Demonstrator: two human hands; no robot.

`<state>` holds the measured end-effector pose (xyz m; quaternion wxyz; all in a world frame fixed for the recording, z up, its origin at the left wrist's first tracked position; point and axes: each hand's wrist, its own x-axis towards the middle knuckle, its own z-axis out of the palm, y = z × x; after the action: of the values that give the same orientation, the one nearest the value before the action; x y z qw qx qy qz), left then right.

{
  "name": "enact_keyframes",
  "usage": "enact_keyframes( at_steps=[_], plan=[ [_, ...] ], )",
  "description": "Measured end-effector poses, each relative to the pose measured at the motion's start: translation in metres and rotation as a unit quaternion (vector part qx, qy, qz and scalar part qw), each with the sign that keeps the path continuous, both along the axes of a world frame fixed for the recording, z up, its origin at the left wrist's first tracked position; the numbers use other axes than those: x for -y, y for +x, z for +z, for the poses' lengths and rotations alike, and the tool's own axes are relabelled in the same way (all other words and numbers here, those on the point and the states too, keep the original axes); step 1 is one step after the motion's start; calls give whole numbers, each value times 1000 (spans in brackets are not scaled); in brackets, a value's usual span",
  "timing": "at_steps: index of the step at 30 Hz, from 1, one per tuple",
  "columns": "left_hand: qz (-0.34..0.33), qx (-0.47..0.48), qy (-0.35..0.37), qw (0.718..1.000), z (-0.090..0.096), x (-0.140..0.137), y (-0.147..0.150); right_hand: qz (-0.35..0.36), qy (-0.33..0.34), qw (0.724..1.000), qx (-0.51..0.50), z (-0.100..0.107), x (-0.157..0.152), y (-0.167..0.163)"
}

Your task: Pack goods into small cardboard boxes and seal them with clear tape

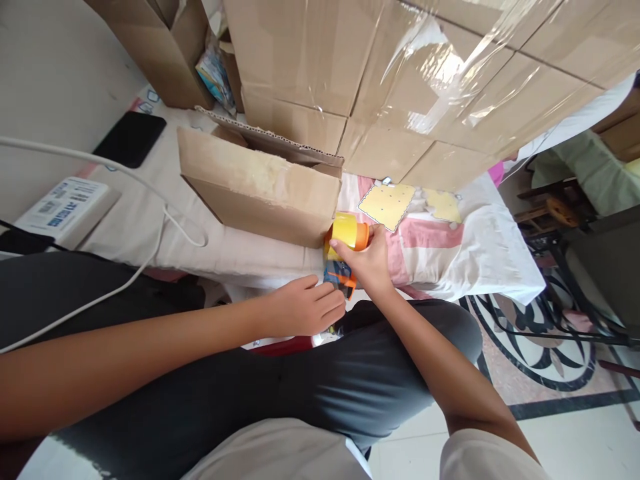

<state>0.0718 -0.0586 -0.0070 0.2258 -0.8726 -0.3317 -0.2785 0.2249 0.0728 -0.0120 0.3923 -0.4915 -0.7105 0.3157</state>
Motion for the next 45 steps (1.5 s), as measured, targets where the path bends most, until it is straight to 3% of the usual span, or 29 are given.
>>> enact_keyframes(
  at_steps=[5, 11, 18, 25, 35, 40, 45],
  plan=[
    [4, 4, 7, 1000, 2, 3, 8, 38, 31, 999, -9, 8, 8, 4],
    [16, 15, 15, 1000, 1, 5, 19, 66, 43, 992, 97, 29, 17, 9],
    [-10, 29, 39, 999, -6, -6, 44, 13, 7, 987, 161, 45, 2, 18],
    [-36, 66, 56, 996, -7, -17, 59, 40, -80, 993, 70, 46, 4, 28],
    [-34, 97, 89, 991, 5, -19, 57, 85, -126, 988, -34, 63, 1, 38],
    [-49, 91, 84, 991, 14, -18, 54, 80, -153, 982, -77, 61, -5, 42],
    [-38, 116, 107, 987, 18, -19, 53, 86, -138, 985, -61, 59, -4, 44]
  ],
)
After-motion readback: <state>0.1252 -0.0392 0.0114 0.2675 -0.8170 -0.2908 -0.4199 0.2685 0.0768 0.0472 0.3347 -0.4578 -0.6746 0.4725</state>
